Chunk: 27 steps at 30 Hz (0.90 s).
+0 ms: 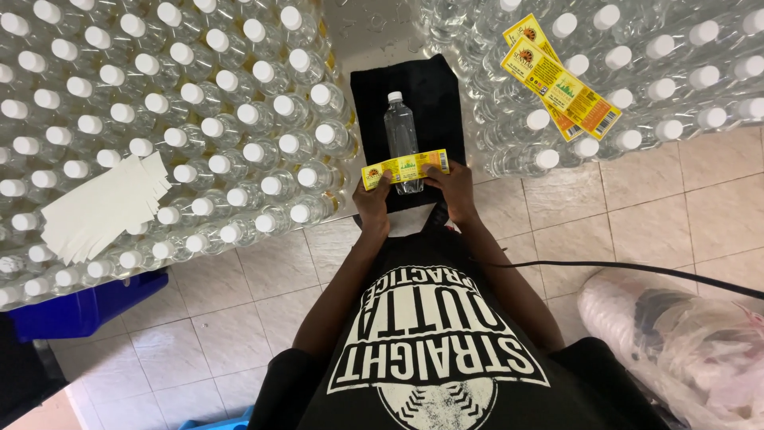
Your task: Manually applying adhesive labels to clear plastic water bottles by peeling the backing and wrapping them around the bottle body.
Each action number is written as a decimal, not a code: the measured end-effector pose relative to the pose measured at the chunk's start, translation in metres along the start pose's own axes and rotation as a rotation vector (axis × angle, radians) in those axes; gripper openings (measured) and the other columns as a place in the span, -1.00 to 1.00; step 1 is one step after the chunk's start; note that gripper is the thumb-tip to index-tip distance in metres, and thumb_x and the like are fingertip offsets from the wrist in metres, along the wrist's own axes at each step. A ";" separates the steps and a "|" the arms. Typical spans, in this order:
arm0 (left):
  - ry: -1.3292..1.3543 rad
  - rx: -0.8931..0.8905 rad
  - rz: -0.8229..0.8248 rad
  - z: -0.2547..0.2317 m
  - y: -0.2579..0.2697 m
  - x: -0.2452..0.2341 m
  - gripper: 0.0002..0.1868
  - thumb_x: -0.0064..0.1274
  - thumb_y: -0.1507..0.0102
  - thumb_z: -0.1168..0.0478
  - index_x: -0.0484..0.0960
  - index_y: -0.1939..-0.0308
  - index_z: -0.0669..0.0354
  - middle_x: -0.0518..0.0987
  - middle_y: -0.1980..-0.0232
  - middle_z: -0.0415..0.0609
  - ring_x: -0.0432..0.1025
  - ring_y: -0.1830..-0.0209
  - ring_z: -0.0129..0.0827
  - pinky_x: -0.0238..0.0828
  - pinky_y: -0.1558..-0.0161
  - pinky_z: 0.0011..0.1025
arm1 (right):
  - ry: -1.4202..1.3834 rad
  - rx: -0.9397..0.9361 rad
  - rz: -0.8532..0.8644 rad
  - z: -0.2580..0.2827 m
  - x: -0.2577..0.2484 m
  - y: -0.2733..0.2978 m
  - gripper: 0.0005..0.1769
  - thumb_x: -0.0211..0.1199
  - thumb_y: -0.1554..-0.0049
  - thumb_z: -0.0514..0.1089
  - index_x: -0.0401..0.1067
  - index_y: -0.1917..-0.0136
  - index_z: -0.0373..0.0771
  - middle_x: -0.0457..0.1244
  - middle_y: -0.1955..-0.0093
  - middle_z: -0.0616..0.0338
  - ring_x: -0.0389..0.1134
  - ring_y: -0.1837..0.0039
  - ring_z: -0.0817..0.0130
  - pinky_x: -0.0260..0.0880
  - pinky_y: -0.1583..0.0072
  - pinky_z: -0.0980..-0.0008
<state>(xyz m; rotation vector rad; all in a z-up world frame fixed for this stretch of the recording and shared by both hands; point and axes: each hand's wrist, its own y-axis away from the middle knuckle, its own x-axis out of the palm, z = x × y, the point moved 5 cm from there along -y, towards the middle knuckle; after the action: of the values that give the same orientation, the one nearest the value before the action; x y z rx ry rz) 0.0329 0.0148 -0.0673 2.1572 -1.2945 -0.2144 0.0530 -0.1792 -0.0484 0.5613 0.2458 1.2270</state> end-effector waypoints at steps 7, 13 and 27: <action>-0.076 0.027 0.023 0.007 -0.006 0.008 -0.61 0.55 -0.25 0.08 0.71 0.02 0.15 0.69 0.14 -0.08 0.60 0.12 -0.45 0.64 0.01 -0.30 | 0.106 -0.025 -0.024 0.004 0.003 0.002 -0.46 0.56 -0.17 -0.20 0.51 -0.31 -0.55 0.39 -0.10 -0.34 0.55 -0.09 -0.03 0.64 -0.14 0.06; 0.006 -0.024 0.060 0.000 -0.007 0.015 -0.59 0.53 -0.26 0.18 0.66 -0.03 0.29 0.64 0.12 0.02 0.59 0.10 -0.31 0.65 -0.04 -0.28 | 0.195 -0.035 0.030 0.024 0.009 0.011 -0.47 0.54 -0.13 -0.14 0.51 -0.29 -0.40 0.37 -0.06 -0.14 0.51 -0.10 0.10 0.60 -0.15 0.10; 0.234 -0.082 0.236 -0.048 0.042 0.024 -0.59 0.44 -0.28 0.35 0.59 -0.12 0.36 0.70 -0.08 0.21 0.69 -0.01 -0.14 0.71 -0.14 -0.22 | -0.128 -0.064 0.168 0.090 0.010 0.058 -0.18 0.62 -0.09 -0.26 0.31 -0.53 -0.35 0.32 -0.10 0.02 0.46 -0.07 0.34 0.56 -0.07 0.36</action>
<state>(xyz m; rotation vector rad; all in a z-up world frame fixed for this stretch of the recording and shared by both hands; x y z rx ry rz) 0.0340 -0.0004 -0.0007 1.8778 -1.3631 0.0777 0.0514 -0.1817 0.0590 0.6114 0.0518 1.3508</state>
